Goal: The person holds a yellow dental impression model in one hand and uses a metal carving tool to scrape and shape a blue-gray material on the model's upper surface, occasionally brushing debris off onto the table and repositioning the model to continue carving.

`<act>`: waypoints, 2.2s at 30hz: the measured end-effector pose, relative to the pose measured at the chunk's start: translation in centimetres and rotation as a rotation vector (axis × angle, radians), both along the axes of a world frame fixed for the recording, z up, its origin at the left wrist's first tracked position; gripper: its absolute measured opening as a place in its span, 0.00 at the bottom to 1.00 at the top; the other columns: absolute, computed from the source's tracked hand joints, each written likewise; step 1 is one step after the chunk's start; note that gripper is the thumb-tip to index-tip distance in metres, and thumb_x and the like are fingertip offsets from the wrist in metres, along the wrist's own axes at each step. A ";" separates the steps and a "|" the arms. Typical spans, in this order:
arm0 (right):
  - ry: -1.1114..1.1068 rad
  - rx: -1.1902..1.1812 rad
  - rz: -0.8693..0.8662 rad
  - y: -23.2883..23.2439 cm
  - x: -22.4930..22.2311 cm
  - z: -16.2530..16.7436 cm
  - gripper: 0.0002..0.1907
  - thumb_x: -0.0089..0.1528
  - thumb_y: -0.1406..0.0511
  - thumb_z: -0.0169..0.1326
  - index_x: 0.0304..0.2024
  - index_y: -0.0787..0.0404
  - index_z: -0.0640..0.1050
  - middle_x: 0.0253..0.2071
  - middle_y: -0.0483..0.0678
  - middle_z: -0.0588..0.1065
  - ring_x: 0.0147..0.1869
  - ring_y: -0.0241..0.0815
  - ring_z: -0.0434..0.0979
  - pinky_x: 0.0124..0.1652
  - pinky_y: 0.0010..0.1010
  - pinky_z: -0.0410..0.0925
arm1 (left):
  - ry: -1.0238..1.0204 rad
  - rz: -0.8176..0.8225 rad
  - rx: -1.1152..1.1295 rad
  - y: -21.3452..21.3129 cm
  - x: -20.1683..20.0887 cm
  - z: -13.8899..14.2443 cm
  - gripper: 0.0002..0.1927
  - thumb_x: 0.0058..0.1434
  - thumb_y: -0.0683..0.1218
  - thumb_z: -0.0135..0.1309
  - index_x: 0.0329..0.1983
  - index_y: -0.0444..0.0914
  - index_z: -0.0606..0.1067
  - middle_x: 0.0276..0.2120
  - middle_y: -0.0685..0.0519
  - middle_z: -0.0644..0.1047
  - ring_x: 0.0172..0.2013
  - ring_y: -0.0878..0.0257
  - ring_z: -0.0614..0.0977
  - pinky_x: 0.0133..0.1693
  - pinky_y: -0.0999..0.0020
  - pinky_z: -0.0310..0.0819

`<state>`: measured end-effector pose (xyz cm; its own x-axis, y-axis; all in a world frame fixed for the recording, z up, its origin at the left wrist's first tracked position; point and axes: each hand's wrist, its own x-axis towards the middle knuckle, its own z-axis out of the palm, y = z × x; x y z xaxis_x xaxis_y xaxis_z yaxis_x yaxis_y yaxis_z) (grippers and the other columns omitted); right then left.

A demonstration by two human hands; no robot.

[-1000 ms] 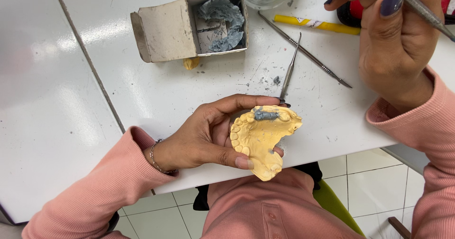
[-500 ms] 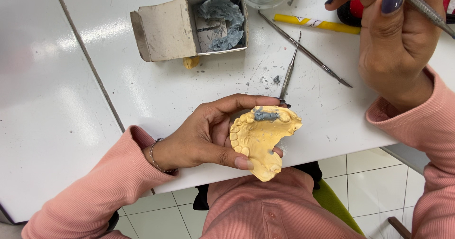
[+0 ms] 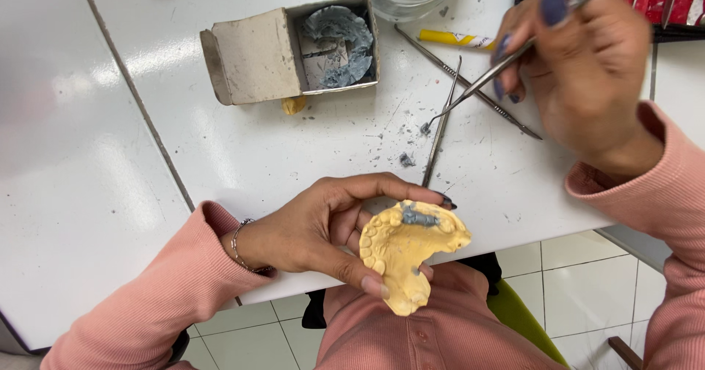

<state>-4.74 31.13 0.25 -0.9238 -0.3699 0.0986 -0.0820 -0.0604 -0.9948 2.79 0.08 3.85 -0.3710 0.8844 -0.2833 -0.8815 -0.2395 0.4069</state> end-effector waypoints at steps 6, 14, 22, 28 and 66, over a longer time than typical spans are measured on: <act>0.016 0.131 0.059 -0.6 0.1 0.3 0.18 0.81 0.57 0.43 0.43 0.64 0.68 0.33 0.49 0.73 0.29 0.30 0.72 0.29 0.16 0.64 | -0.008 -0.030 -0.020 0.1 -0.3 0.1 0.46 0.56 0.31 0.64 0.77 0.27 0.57 0.68 0.39 0.70 0.61 0.57 0.79 0.66 0.62 0.76; 0.120 0.233 0.095 -1.0 -0.4 0.6 0.18 0.80 0.56 0.41 0.42 0.63 0.69 0.32 0.46 0.73 0.29 0.28 0.73 0.28 0.14 0.65 | -0.015 -0.020 -0.009 0.1 -0.2 -0.1 0.46 0.56 0.31 0.64 0.76 0.27 0.57 0.67 0.38 0.71 0.61 0.55 0.79 0.65 0.60 0.77; 0.078 0.200 0.074 -0.4 0.1 -0.1 0.19 0.81 0.57 0.41 0.42 0.63 0.69 0.32 0.48 0.73 0.28 0.30 0.71 0.29 0.16 0.64 | -0.017 -0.029 -0.005 0.1 -0.2 -0.2 0.46 0.57 0.31 0.63 0.77 0.28 0.56 0.67 0.37 0.71 0.60 0.55 0.80 0.65 0.61 0.77; 0.140 -0.010 -0.091 0.9 0.1 -1.3 0.16 0.81 0.57 0.43 0.46 0.63 0.69 0.33 0.52 0.72 0.27 0.36 0.67 0.28 0.19 0.65 | -0.009 -0.015 0.011 -0.1 -0.2 -0.2 0.46 0.57 0.31 0.63 0.77 0.27 0.56 0.68 0.38 0.70 0.61 0.56 0.79 0.65 0.61 0.77; 0.256 0.098 -0.115 0.4 -0.5 -2.3 0.14 0.79 0.58 0.46 0.51 0.63 0.71 0.41 0.53 0.73 0.38 0.41 0.74 0.38 0.29 0.73 | 0.188 -0.029 0.051 -0.9 -0.2 -0.2 0.39 0.60 0.31 0.65 0.74 0.33 0.65 0.69 0.46 0.66 0.64 0.59 0.77 0.71 0.67 0.75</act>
